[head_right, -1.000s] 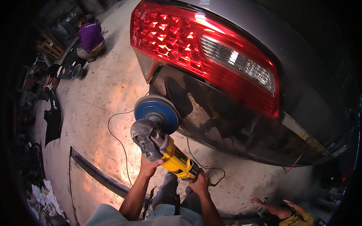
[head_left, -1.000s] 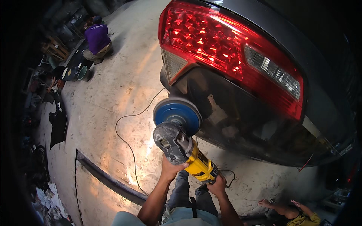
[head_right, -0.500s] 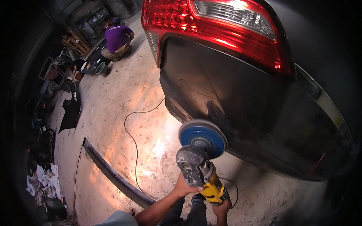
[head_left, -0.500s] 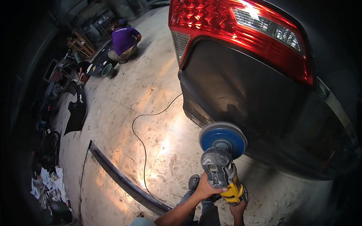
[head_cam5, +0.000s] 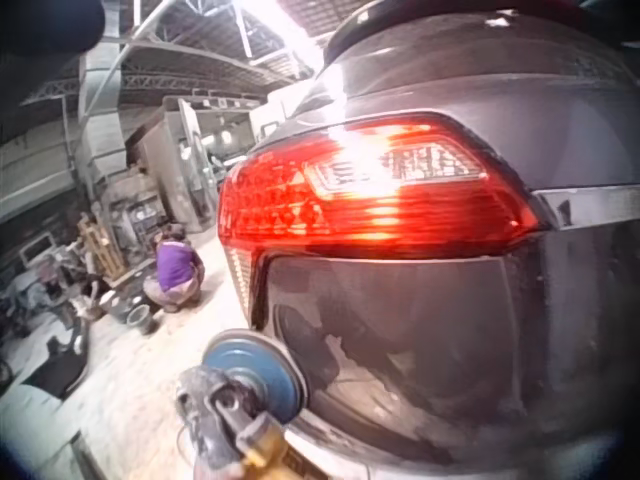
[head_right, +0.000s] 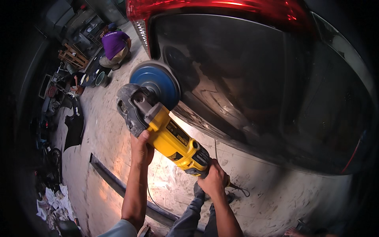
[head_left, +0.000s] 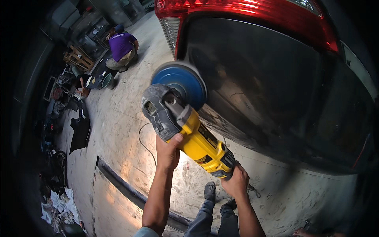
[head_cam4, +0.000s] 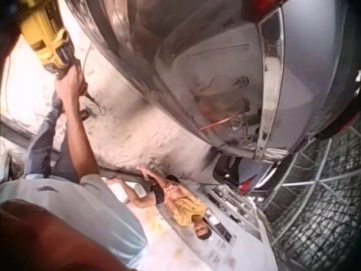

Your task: The person sands the rear bumper of a car using an electric sander after applying a filler by hand.

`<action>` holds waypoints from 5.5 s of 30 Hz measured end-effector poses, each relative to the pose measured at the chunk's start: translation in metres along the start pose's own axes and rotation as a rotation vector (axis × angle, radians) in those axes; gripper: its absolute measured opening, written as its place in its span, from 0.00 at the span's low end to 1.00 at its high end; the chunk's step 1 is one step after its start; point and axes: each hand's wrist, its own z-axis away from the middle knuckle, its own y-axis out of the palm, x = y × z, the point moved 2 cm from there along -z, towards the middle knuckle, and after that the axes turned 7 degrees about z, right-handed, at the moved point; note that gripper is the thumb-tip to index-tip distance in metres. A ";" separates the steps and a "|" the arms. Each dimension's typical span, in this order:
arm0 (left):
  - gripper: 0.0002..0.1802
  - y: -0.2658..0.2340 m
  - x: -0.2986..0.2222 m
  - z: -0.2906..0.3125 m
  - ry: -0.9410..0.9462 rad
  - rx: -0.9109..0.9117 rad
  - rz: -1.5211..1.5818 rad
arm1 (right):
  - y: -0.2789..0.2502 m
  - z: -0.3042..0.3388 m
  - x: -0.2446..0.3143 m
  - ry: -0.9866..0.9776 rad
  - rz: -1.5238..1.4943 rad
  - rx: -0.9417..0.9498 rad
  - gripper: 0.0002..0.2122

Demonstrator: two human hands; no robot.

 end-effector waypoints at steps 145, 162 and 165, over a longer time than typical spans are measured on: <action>0.30 0.183 0.219 0.252 -0.187 0.151 -0.339 | -0.173 0.084 -0.320 -0.243 0.000 -0.339 0.19; 0.49 0.070 0.180 0.168 -0.002 0.088 0.061 | -0.094 0.034 -0.238 -0.260 0.007 -0.254 0.23; 0.37 0.025 0.160 0.135 0.057 0.114 0.070 | -0.075 0.022 -0.205 -0.233 0.057 -0.198 0.25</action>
